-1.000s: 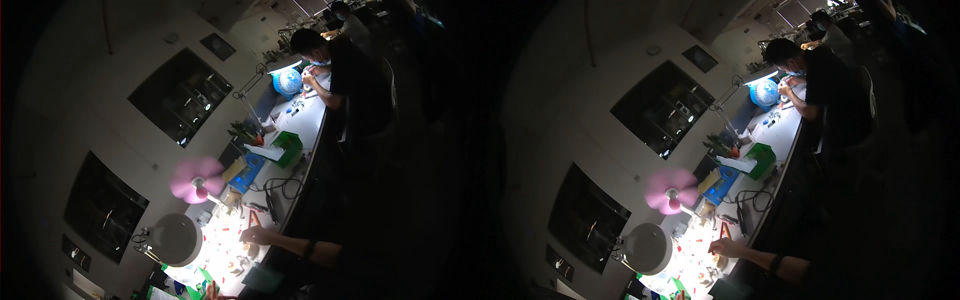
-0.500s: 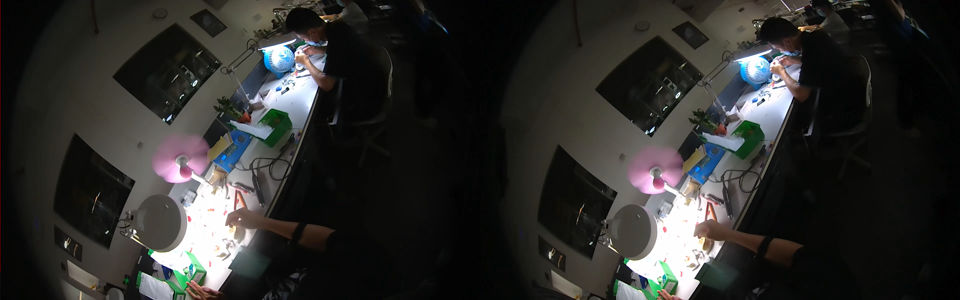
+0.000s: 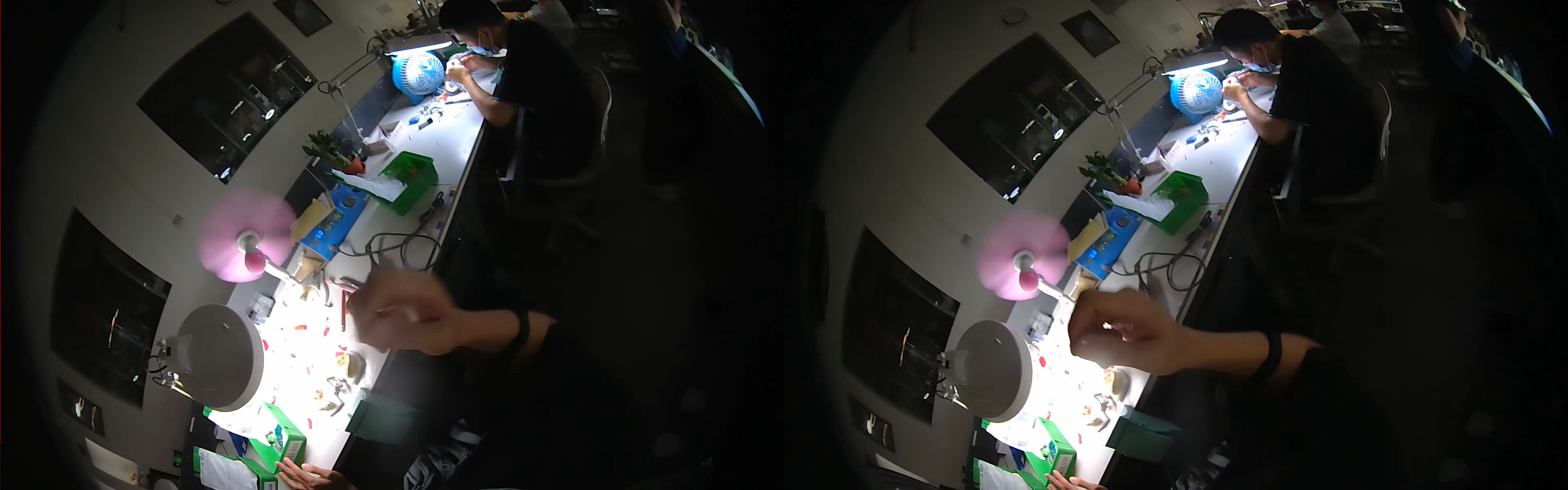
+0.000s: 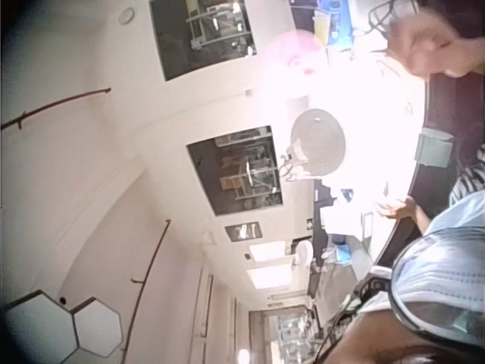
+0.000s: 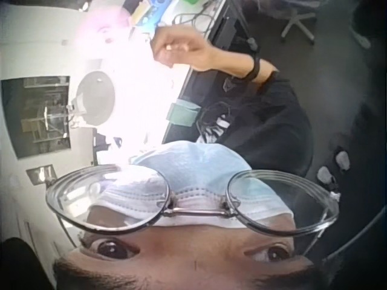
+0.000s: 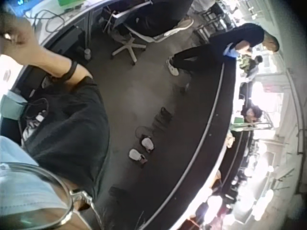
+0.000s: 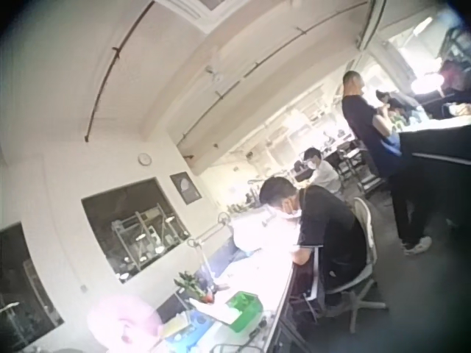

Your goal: The person is assembling and finishing dental cast models using adhesive and a rotary tool.

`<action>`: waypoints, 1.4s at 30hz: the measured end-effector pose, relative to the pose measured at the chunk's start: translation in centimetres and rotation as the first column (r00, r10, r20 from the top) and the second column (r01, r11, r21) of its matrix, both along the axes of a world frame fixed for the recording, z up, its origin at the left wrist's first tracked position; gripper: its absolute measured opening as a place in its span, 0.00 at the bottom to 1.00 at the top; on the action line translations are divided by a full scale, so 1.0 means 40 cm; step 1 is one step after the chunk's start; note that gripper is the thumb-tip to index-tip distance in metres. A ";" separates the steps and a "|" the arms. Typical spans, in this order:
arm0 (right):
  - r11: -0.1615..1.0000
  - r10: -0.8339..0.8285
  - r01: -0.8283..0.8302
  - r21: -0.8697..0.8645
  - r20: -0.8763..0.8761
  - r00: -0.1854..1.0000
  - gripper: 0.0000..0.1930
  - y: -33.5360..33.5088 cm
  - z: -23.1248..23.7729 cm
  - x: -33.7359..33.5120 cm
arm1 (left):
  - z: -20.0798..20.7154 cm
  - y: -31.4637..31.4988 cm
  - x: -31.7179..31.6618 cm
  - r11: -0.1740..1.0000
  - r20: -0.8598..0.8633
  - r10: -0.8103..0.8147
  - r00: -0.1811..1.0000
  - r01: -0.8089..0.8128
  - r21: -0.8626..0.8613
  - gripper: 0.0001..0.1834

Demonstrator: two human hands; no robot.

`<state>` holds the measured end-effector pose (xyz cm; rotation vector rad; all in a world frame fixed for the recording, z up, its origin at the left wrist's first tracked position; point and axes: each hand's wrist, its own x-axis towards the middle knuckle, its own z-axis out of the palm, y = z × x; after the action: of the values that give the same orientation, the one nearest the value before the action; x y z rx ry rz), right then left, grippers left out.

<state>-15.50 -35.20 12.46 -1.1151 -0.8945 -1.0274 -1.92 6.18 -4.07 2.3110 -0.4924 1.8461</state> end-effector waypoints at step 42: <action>0.466 0.869 -0.756 0.460 -0.074 0.490 0.15 0.283 0.053 0.151 | -0.134 0.161 -0.071 0.972 -0.408 0.149 0.901 -0.210 -0.108 0.19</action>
<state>-9.45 -23.90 14.57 -0.3541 -0.7962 -0.1484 -4.76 12.63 -9.42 2.6011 -0.0818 1.3562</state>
